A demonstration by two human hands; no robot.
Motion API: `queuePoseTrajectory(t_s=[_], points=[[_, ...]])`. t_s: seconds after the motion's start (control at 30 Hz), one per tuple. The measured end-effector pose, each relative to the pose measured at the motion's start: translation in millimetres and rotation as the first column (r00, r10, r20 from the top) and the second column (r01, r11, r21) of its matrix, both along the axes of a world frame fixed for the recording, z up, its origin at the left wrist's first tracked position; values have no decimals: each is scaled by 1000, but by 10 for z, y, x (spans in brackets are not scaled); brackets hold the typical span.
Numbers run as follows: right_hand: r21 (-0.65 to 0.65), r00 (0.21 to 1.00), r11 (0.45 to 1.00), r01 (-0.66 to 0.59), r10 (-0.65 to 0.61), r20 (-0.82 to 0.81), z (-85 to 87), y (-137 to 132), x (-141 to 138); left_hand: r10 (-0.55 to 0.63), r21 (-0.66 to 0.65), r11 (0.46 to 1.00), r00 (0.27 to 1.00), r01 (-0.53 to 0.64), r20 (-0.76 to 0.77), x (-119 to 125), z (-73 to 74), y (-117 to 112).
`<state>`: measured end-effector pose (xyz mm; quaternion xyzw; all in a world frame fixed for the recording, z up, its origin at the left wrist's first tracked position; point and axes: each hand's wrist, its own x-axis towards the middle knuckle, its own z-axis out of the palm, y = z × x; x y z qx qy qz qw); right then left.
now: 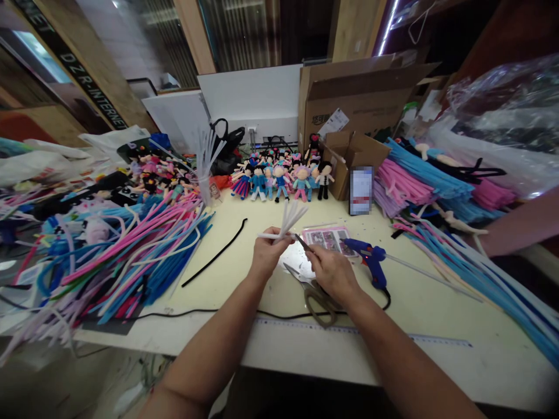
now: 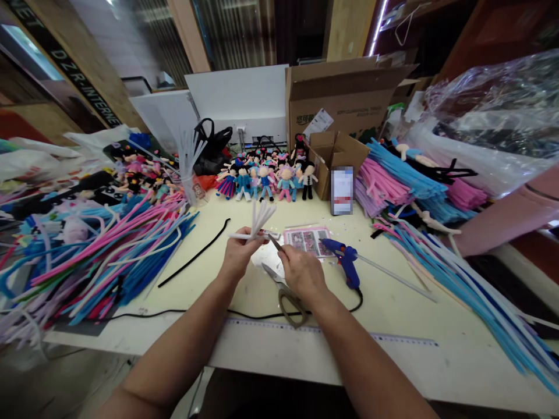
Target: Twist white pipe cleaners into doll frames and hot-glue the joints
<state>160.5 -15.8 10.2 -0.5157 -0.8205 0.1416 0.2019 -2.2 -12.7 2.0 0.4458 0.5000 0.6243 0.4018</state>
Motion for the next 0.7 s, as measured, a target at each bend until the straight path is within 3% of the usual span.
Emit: queuePoseTrajectory(t_s=[0.3,0.47,0.7], points=[[-38,998,999,-19,16,-63,8,-9,6,-29,36,999,999,27,44,38,32,-27],[-126,975,991,-51,22,-221,1,30,22,-12,26,1000,998,10,66,37,28,-19],[-141,935,990,-22,-29,-353,-8,106,67,2,4,1000,998,-2,70,-16,28,2]])
